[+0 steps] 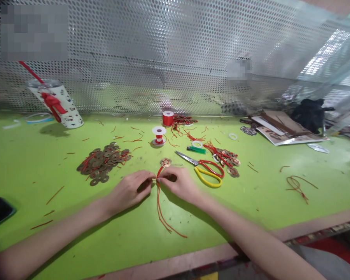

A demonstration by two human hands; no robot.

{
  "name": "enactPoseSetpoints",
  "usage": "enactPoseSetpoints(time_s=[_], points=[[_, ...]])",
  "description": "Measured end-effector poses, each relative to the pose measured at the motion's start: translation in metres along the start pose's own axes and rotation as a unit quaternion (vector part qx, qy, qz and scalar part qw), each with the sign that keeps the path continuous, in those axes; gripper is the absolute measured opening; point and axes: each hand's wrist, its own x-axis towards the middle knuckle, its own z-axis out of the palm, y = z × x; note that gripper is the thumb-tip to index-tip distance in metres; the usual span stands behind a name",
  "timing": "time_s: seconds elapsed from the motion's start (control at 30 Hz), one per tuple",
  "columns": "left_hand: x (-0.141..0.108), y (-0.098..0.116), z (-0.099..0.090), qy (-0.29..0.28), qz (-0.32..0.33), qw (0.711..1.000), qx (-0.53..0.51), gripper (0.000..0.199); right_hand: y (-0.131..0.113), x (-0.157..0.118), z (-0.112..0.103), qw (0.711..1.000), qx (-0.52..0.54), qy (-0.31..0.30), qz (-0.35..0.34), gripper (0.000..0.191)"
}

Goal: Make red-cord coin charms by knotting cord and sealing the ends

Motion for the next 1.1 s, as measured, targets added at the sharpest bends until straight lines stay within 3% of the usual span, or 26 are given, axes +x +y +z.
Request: enactPoseSetpoints(time_s=[0.17, 0.5, 1.1], points=[[0.0001, -0.0005, -0.0004, -0.009, -0.003, 1.0, 0.005, 0.016, 0.0011, 0.0005, -0.0008, 0.999, 0.034, 0.012, 0.029, 0.011], [0.0018, 0.0009, -0.002, 0.012, 0.049, 0.997, 0.056, 0.015, -0.0009, 0.0, 0.0018, 0.999, -0.019, 0.022, 0.029, 0.011], [0.0014, 0.0002, -0.0014, -0.008, -0.017, 1.0, 0.017, 0.017, -0.0008, -0.0036, 0.0008, 0.996, -0.081, 0.036, 0.017, 0.012]])
